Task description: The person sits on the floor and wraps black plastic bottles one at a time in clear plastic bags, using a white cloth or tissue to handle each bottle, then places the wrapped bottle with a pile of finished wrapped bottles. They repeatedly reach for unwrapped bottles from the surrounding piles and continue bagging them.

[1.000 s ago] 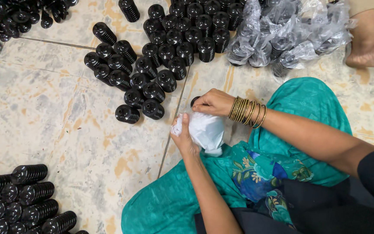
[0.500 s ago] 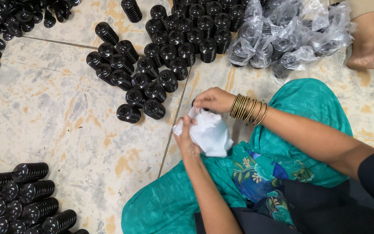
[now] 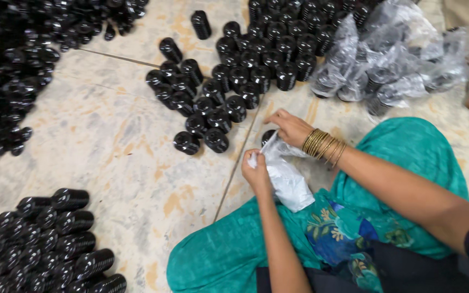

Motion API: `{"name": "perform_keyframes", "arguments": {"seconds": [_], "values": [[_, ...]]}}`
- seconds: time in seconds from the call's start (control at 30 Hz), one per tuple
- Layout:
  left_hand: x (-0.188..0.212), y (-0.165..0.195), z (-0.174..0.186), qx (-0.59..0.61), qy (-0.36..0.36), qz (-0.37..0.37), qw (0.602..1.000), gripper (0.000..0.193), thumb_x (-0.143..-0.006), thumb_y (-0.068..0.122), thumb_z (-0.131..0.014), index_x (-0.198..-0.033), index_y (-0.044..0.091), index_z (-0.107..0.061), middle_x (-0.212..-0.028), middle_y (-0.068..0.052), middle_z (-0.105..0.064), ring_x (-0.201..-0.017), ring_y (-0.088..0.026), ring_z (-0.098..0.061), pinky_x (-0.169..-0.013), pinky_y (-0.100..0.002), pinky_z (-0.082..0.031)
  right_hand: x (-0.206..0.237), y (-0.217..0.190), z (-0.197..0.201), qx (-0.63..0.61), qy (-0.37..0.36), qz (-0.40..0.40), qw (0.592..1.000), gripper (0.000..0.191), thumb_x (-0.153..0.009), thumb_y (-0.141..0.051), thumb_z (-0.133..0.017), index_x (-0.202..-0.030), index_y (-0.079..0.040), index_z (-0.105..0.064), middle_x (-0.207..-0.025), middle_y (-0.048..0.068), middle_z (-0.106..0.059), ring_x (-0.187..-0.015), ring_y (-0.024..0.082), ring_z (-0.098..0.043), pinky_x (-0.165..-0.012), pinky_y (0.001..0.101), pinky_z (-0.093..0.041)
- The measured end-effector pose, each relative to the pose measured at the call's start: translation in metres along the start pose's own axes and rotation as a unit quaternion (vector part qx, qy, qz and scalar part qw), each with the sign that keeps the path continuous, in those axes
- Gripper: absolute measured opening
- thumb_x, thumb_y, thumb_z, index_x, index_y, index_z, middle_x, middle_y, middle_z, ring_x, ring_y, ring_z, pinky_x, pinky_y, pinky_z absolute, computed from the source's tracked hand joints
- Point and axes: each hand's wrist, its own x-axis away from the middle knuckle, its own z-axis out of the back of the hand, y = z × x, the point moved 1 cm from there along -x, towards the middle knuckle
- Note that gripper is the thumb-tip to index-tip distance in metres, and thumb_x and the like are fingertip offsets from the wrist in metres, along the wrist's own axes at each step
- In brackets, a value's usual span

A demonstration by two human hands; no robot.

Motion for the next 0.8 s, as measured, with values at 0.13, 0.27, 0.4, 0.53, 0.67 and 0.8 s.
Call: {"name": "perform_keyframes", "arguments": {"seconds": [0.13, 0.27, 0.4, 0.53, 0.67, 0.8], "values": [[0.004, 0.011, -0.004, -0.17, 0.08, -0.045, 0.981, 0.014, -0.086, 0.009, -0.07, -0.099, 0.002, -0.067, -0.092, -0.017, -0.072, -0.086, -0.035, -0.068, -0.079, -0.043, -0.052, -0.005, 0.002, -0.019, 0.025, -0.071, -0.03, 0.997, 0.049, -0.082, 0.003, -0.055, -0.127, -0.014, -0.064, -0.114, 0.013, -0.066, -0.113, 0.035, -0.064, -0.102, 0.0411, -0.052], [0.006, 0.016, -0.004, -0.224, 0.089, -0.011, 0.971, 0.019, -0.09, 0.017, -0.073, -0.097, 0.001, -0.066, -0.09, -0.024, -0.071, -0.084, -0.045, -0.066, -0.075, -0.049, -0.05, 0.0, 0.006, -0.02, -0.018, -0.04, 0.009, 0.999, 0.052, -0.079, 0.005, -0.054, -0.128, -0.011, -0.062, -0.117, 0.017, -0.064, -0.114, 0.037, -0.063, -0.101, 0.0422, -0.05], [0.009, 0.014, -0.003, -0.237, 0.027, 0.033, 0.971, 0.027, -0.093, 0.026, -0.074, -0.093, 0.0, -0.067, -0.084, -0.027, -0.068, -0.08, -0.049, -0.062, -0.071, -0.051, -0.048, 0.005, 0.007, -0.019, 0.011, -0.076, -0.023, 0.997, 0.056, -0.078, 0.006, -0.053, -0.131, -0.009, -0.06, -0.117, 0.018, -0.064, -0.112, 0.039, -0.062, -0.098, 0.0435, -0.05], [0.01, 0.011, -0.006, -0.225, 0.02, 0.012, 0.974, 0.027, -0.096, 0.026, -0.066, -0.093, -0.001, -0.065, -0.084, -0.027, -0.067, -0.078, -0.048, -0.063, -0.071, -0.051, -0.048, 0.002, 0.012, -0.023, 0.015, -0.092, -0.028, 0.995, 0.056, -0.077, 0.008, -0.052, -0.129, -0.01, -0.064, -0.116, 0.016, -0.068, -0.11, 0.039, -0.064, -0.097, 0.0443, -0.051], [0.007, 0.005, -0.003, -0.248, 0.063, -0.035, 0.966, 0.026, -0.098, 0.025, -0.064, -0.095, 0.0, -0.066, -0.087, -0.027, -0.068, -0.081, -0.048, -0.063, -0.07, -0.051, -0.048, 0.0, 0.017, -0.024, -0.021, -0.102, 0.018, 0.994, 0.05, -0.074, 0.004, -0.06, -0.121, -0.009, -0.068, -0.112, 0.016, -0.071, -0.105, 0.038, -0.068, -0.094, 0.0433, -0.055], [0.002, 0.002, 0.006, -0.271, 0.075, -0.042, 0.959, 0.03, -0.1, 0.028, -0.065, -0.092, 0.0, -0.065, -0.085, -0.026, -0.068, -0.079, -0.046, -0.064, -0.07, -0.051, -0.049, 0.006, 0.008, -0.016, -0.023, -0.109, 0.032, 0.993, 0.038, -0.082, -0.003, -0.068, -0.119, -0.009, -0.069, -0.114, 0.015, -0.072, -0.107, 0.037, -0.069, -0.095, 0.0438, -0.054]]}}
